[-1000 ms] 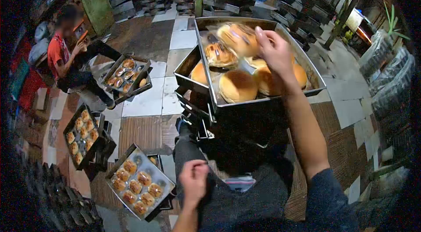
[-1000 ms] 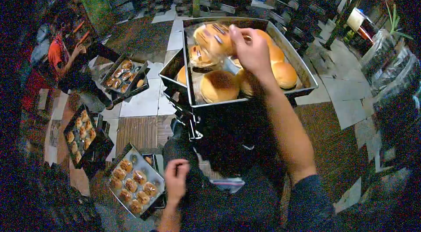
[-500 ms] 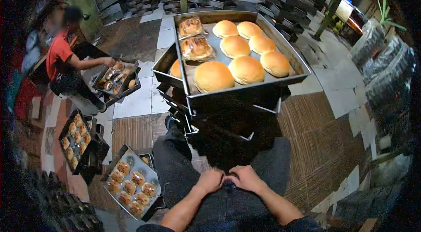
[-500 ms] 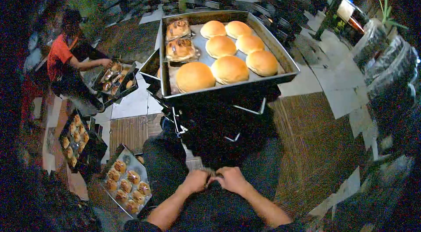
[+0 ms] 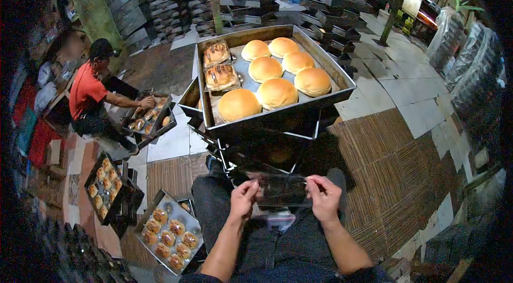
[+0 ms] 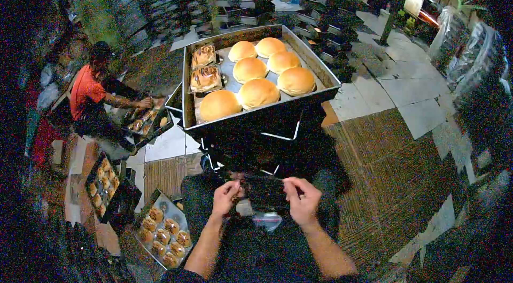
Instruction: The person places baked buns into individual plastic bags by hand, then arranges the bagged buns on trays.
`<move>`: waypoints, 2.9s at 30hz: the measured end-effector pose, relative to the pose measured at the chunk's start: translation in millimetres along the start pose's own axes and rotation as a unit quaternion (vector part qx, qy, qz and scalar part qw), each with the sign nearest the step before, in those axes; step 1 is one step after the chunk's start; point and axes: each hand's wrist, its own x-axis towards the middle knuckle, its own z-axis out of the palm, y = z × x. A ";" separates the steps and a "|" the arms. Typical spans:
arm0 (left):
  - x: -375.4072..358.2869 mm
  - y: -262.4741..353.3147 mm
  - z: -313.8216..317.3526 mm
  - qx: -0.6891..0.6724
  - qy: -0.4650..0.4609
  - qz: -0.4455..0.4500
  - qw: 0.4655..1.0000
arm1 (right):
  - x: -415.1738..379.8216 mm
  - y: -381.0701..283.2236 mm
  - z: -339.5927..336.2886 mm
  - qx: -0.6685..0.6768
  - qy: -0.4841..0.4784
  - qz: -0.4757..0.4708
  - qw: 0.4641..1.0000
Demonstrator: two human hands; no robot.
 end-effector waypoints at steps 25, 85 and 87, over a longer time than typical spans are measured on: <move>25.3 11.0 -86.1 -0.261 0.180 0.048 0.947 | 304.1 -97.6 54.3 -0.593 -0.246 -0.196 0.741; -76.8 143.7 33.1 -0.255 -0.109 0.275 0.921 | -1.5 -85.6 74.1 -0.121 -0.315 -0.493 0.802; -77.6 109.2 43.5 -0.135 0.010 0.285 0.949 | 3.2 -88.8 85.7 -0.186 -0.307 -0.419 0.834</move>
